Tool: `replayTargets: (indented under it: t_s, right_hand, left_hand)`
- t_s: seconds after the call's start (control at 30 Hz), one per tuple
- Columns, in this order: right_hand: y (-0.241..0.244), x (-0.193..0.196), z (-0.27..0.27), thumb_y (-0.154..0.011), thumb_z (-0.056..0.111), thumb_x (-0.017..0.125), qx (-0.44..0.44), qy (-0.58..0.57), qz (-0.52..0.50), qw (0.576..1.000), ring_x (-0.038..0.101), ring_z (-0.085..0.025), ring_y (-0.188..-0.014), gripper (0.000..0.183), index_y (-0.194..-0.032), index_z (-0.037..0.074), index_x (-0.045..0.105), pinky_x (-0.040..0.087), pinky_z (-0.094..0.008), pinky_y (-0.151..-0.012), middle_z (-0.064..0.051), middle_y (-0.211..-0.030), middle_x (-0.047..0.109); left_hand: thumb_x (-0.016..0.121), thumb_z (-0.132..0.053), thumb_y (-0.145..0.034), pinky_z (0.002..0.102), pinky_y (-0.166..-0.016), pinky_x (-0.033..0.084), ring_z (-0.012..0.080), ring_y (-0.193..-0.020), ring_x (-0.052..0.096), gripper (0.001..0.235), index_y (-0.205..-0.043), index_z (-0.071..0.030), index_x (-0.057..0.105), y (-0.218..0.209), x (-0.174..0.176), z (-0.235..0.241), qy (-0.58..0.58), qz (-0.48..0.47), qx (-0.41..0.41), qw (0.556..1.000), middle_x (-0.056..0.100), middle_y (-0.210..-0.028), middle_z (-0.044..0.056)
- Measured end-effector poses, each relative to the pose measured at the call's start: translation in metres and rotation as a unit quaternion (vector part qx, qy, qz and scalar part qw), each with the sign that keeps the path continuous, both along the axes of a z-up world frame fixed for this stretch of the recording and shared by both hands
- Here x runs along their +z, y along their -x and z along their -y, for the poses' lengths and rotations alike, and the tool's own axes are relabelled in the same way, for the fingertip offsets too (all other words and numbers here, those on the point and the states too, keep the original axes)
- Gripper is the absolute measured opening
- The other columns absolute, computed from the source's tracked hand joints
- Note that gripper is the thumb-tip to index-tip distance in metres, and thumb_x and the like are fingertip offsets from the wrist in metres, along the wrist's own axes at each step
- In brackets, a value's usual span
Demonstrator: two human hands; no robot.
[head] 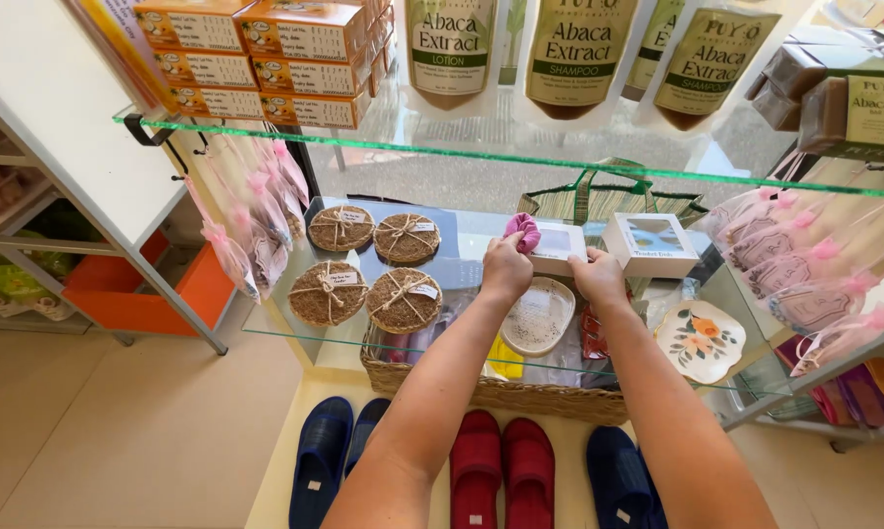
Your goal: Wiping down products and glass shelves with a pink cloth in a retail store.
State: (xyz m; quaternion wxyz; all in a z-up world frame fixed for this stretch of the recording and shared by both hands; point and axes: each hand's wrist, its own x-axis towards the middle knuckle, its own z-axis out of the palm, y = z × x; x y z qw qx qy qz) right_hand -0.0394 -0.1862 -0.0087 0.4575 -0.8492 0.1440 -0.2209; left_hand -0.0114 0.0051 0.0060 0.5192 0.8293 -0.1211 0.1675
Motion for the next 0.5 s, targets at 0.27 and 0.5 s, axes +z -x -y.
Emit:
replayTargets:
  t_s: [0.27,0.5]
  right_hand:
    - [0.037,0.017,-0.011,-0.093,0.023,0.07,-0.035,0.046,-0.031,0.998,0.073,-0.029,-0.098,0.044,-0.127,-0.004,0.068,0.054,-0.04,-0.084,-0.022,-0.11,0.075]
    - [0.182,0.068,-0.074,-0.101,0.014,0.062,0.087,-0.396,0.028,0.914,0.066,-0.015,-0.094,0.049,-0.147,-0.001,0.054,0.056,-0.027,-0.081,-0.007,-0.114,0.07]
  left_hand:
    - [0.053,-0.003,-0.087,0.044,-0.103,0.049,0.0417,-0.115,0.062,0.047,-0.131,-0.007,0.069,0.035,0.03,-0.012,0.009,0.007,0.004,1.0,0.065,-0.122,0.024]
    - [0.053,0.0,-0.09,0.042,-0.1,0.05,0.0349,-0.112,0.065,0.04,-0.127,0.0,0.068,0.16,0.116,-0.057,0.128,-0.003,-0.036,0.991,0.069,-0.121,0.021]
